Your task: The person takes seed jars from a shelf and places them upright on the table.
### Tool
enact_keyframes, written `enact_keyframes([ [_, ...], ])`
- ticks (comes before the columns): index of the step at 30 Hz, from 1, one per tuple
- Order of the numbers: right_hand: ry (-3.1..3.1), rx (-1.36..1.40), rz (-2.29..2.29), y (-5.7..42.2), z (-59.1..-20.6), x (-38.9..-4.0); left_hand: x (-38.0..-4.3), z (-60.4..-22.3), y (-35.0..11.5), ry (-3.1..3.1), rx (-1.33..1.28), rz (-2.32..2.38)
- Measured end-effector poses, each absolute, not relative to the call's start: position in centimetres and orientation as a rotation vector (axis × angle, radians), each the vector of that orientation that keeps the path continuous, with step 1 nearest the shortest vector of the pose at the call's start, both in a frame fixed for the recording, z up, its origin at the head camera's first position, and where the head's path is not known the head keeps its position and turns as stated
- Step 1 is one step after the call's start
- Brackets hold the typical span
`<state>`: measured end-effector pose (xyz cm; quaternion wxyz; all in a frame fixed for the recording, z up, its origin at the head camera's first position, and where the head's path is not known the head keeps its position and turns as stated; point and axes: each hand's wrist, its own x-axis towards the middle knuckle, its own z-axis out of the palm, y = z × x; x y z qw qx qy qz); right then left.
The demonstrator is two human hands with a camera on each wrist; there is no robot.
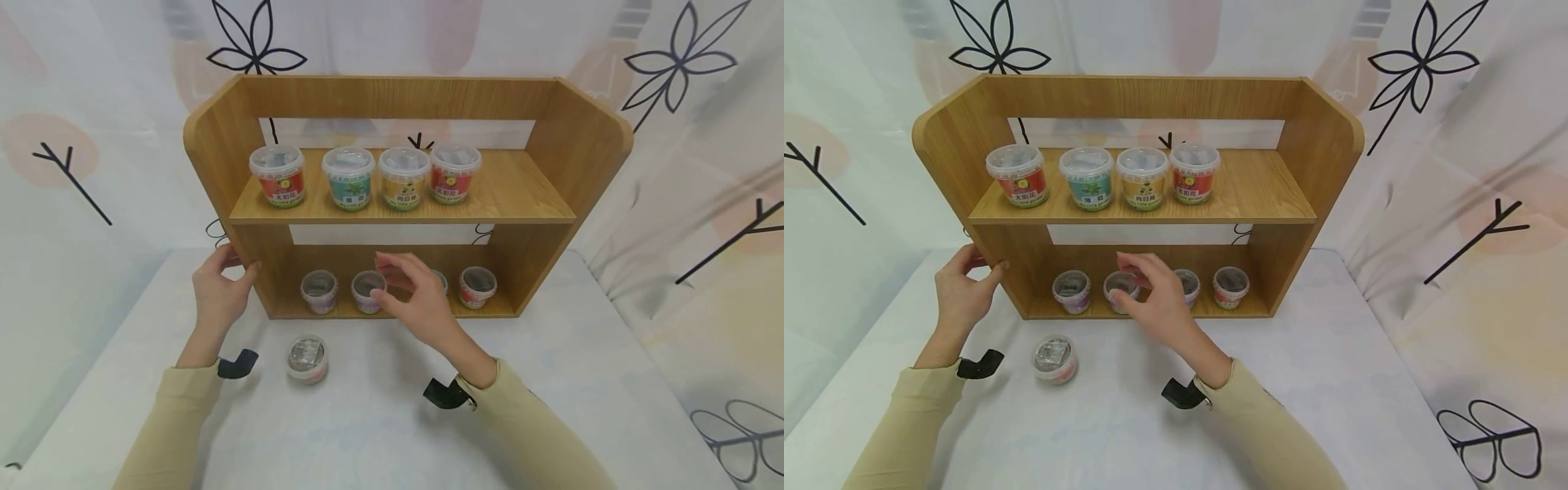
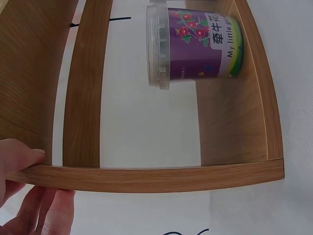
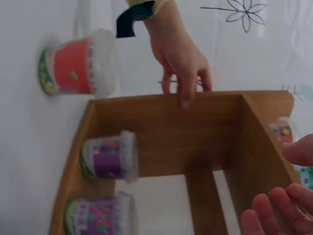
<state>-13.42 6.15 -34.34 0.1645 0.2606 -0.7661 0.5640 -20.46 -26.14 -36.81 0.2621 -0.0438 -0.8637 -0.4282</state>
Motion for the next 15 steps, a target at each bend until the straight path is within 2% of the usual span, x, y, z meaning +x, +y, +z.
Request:
enact_keyframes([
  [15,-1.979,0.648,1.498,10.6,-29.6,-13.5,-20.3,-36.7,-26.0,-2.344,-0.11,-1.158],
])
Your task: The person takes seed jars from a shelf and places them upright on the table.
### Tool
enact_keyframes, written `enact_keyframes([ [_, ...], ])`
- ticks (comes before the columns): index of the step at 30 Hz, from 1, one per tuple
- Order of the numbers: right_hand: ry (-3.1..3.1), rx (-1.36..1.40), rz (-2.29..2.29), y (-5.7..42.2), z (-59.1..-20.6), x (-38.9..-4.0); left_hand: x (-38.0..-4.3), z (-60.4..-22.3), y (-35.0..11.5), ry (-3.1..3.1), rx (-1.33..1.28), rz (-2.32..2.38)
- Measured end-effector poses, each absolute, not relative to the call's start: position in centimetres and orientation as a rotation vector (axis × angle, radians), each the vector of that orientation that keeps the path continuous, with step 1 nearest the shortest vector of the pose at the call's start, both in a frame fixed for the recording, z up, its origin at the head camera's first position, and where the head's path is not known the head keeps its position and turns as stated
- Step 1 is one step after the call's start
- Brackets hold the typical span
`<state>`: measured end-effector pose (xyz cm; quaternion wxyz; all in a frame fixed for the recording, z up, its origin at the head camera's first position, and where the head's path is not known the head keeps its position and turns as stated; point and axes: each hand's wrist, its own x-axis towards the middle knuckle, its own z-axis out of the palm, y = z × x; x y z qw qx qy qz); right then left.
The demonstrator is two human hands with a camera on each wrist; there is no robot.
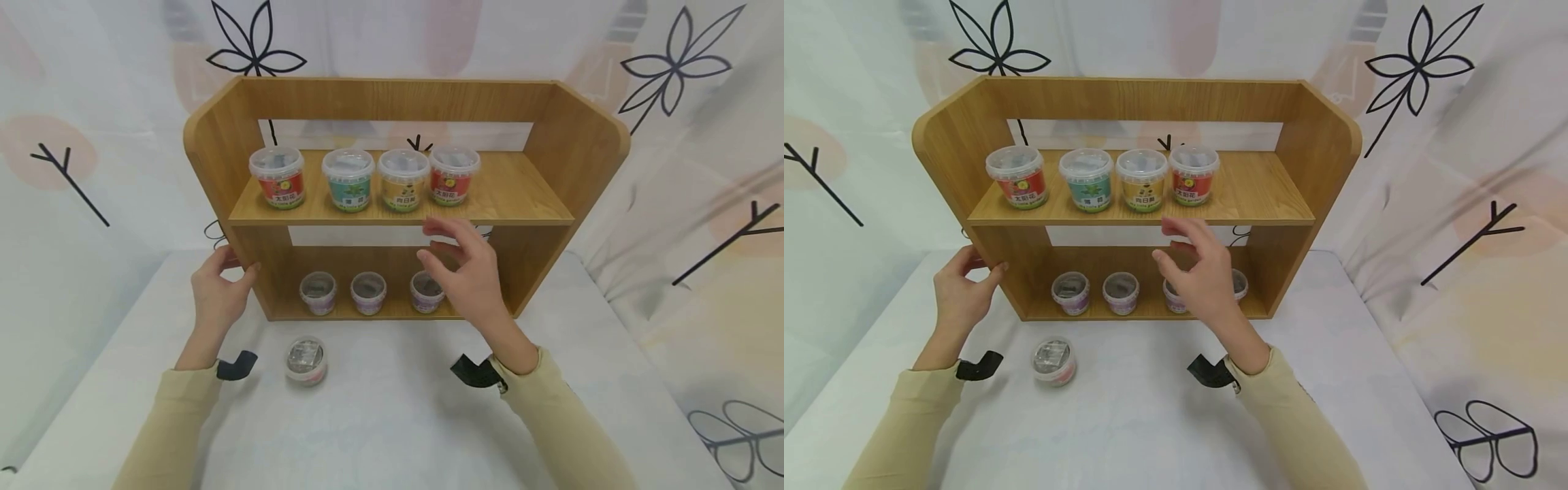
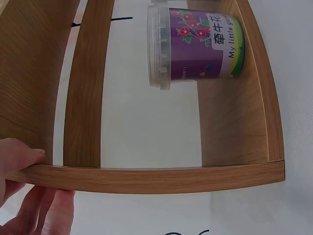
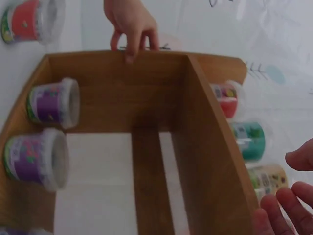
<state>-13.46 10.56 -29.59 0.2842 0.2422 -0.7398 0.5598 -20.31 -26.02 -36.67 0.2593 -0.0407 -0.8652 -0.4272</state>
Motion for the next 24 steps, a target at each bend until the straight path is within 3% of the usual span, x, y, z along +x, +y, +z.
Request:
enact_keyframes([
  [24,-1.919,0.36,1.283,15.1,-24.5,-16.8,-20.3,-36.8,-26.0,-2.355,-0.107,-1.145],
])
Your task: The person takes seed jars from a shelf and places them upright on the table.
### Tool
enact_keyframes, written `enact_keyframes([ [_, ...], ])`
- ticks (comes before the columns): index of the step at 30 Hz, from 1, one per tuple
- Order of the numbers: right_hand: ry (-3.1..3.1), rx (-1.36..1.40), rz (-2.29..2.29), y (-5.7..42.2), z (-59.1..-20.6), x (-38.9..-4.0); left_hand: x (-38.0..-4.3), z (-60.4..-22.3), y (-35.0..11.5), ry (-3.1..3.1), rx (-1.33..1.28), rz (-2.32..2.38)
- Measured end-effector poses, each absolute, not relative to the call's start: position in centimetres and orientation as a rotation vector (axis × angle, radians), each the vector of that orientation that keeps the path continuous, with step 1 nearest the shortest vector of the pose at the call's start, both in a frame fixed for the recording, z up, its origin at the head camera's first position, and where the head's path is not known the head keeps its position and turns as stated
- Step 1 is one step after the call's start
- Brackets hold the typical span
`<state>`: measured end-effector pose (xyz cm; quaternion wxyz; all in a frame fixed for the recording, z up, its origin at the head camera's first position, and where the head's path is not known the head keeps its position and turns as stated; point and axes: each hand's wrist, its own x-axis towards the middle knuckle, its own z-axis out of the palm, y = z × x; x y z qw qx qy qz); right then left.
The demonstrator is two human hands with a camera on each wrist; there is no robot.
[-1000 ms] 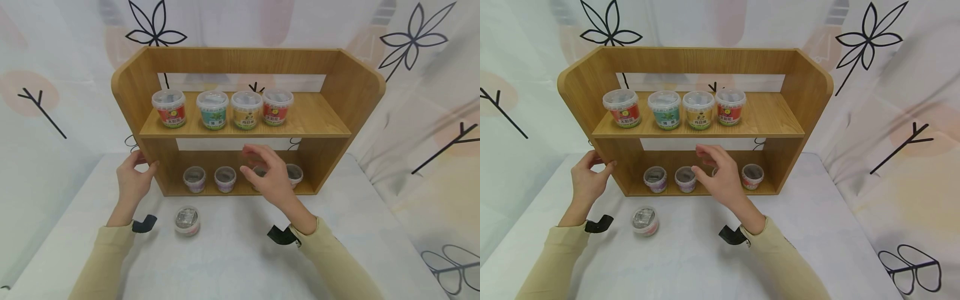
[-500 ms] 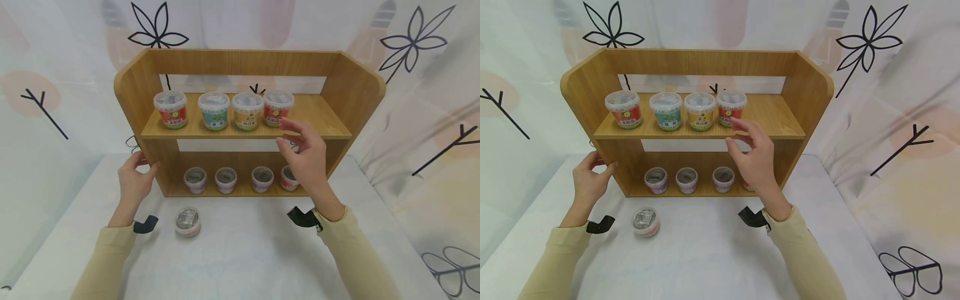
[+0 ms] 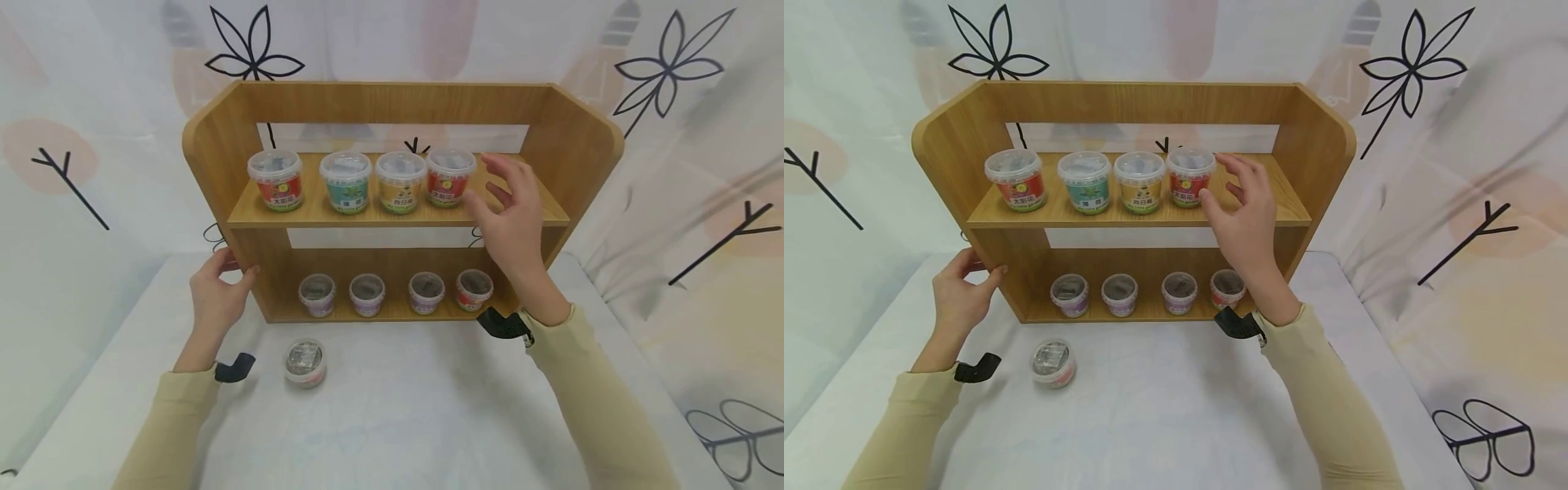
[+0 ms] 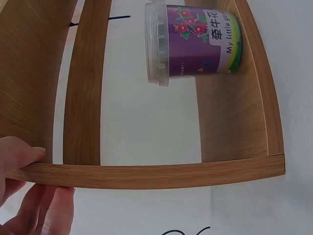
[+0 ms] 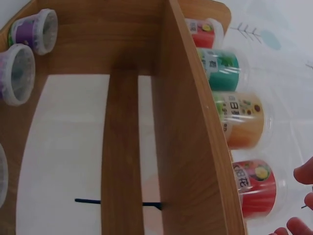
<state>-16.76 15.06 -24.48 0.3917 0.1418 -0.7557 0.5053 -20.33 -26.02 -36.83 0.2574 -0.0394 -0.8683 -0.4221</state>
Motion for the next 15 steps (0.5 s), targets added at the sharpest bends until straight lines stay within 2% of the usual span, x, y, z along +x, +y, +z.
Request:
enact_keyframes([
  [15,-2.217,0.289,1.334,15.1,-23.0,-17.9,-20.4,-37.0,-26.2,-2.344,-0.126,-1.145],
])
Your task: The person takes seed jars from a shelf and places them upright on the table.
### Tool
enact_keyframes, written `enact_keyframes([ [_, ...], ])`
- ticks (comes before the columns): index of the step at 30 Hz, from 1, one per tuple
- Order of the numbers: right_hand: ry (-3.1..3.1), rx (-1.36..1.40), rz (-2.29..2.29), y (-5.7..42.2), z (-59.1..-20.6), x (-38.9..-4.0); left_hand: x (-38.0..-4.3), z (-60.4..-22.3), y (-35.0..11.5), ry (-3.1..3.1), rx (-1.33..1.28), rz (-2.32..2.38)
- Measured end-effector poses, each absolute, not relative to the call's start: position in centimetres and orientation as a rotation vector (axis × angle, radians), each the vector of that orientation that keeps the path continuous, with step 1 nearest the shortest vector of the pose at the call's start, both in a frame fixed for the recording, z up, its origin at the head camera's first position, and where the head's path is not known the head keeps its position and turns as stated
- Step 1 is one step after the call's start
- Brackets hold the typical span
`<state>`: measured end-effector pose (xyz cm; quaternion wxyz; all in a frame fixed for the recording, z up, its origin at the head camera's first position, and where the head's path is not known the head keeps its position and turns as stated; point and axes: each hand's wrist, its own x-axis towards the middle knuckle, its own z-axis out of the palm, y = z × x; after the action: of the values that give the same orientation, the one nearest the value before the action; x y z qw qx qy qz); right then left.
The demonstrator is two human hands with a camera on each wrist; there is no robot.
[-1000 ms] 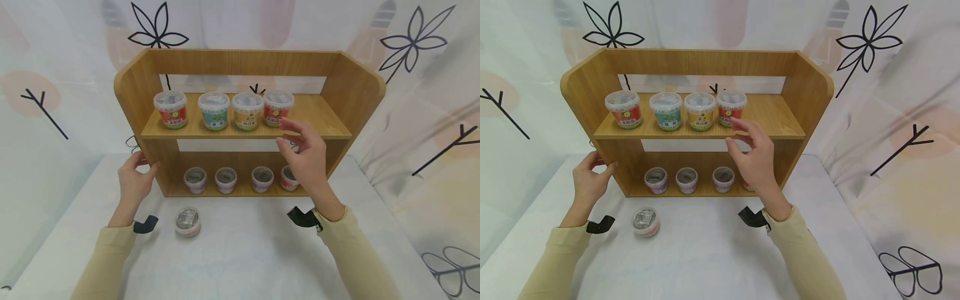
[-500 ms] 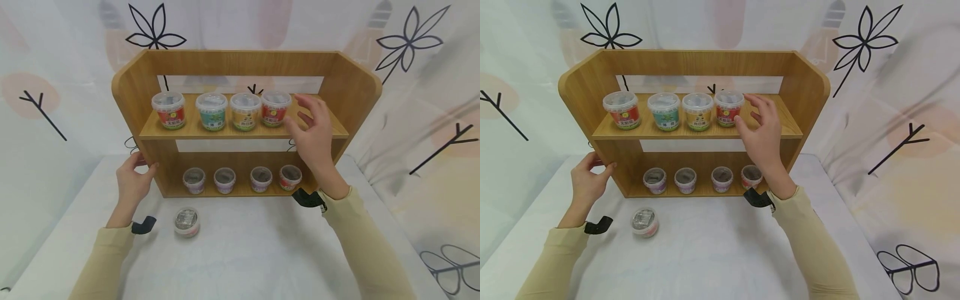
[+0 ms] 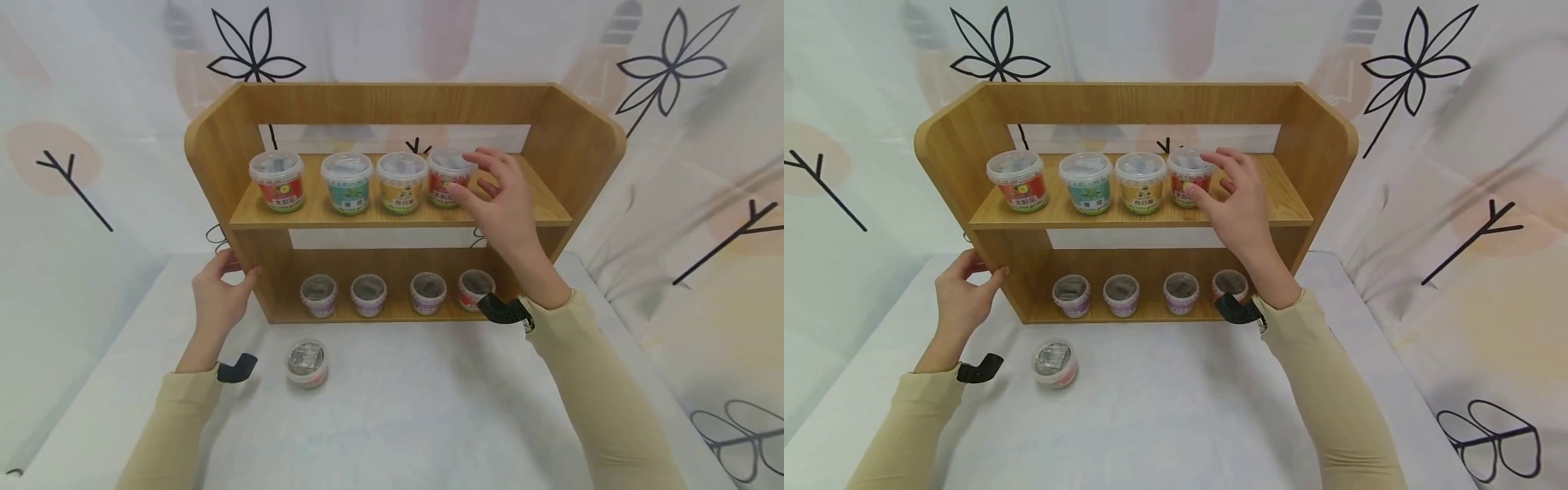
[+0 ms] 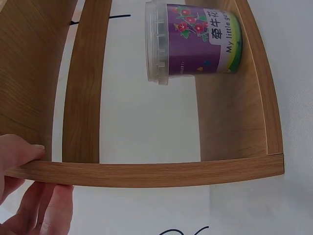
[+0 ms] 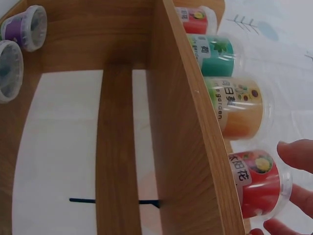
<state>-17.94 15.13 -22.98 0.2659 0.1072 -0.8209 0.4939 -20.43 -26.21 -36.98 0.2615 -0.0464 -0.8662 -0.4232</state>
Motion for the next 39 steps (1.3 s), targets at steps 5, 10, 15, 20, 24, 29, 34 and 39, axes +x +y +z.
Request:
enact_keyframes([
  [5,-2.218,0.275,1.346,15.28,-23.15,-18.16,-20.37,-37.06,-26.15,-2.35,-0.122,-1.151],
  [10,-2.186,0.283,1.381,15.35,-23.36,-18.32,-20.31,-37.16,-26.11,-2.345,-0.131,-1.159],
  [15,-2.173,0.266,1.421,15.34,-23.41,-18.44,-20.32,-37.23,-26.06,-2.33,-0.148,-1.166],
  [20,-2.163,0.247,1.461,15.36,-23.29,-18.45,-20.36,-37.18,-26.05,-2.332,-0.148,-1.169],
  [24,-2.157,0.238,1.483,15.38,-23.22,-18.47,-20.39,-37.11,-26.09,-2.332,-0.145,-1.167],
  [29,-2.164,0.211,1.491,15.41,-23.15,-18.43,-20.46,-37.07,-26.12,-2.331,-0.148,-1.159],
  [34,-2.159,0.172,1.491,15.35,-23.01,-18.29,-20.54,-37.06,-26.1,-2.323,-0.156,-1.158],
  [39,-2.12,0.17,1.506,15.32,-23.01,-18.22,-20.48,-37.0,-26.13,-2.329,-0.143,-1.153],
])
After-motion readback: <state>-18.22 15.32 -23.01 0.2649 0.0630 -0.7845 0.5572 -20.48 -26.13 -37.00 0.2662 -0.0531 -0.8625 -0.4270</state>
